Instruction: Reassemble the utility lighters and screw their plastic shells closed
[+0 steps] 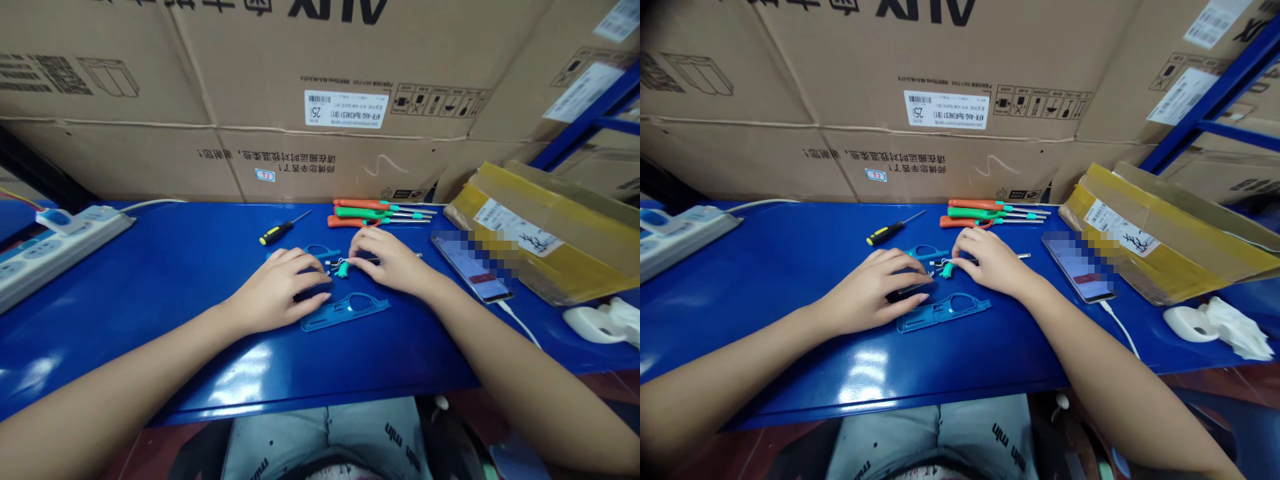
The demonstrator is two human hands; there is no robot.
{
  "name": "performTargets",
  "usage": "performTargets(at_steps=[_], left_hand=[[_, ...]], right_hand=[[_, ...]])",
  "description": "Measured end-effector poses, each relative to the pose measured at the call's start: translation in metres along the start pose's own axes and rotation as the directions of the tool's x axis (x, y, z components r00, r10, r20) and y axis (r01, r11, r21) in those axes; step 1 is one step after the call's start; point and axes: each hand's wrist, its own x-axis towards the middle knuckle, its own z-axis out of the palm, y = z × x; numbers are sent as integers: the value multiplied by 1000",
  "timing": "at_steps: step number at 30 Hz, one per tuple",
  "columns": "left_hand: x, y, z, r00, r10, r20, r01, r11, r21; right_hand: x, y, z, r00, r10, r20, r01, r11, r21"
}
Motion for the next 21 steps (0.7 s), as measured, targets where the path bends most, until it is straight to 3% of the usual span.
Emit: performTargets(at_steps=[6, 10, 15, 18, 21], left_hand=[[1, -7, 4, 993, -94, -74, 94, 996, -7], [1, -11, 3, 990, -128, -60, 127, 991, -30], [1, -14, -6, 988, -150, -18, 151, 987, 55], [1, -14, -11, 989, -149, -1, 148, 980, 131], [1, -9, -14, 990, -140, -17, 141, 985, 98]], right_hand=[[0, -2, 7, 991, 134, -20, -134, 990, -44], [-2, -4, 7, 971, 238, -9, -238, 971, -33], [-6, -4, -5, 986, 89, 141, -91, 996, 7], [-7, -3, -8, 984, 28, 174, -29, 1000, 4], [-7, -3, -1, 981, 20, 195, -20, 1000, 2]])
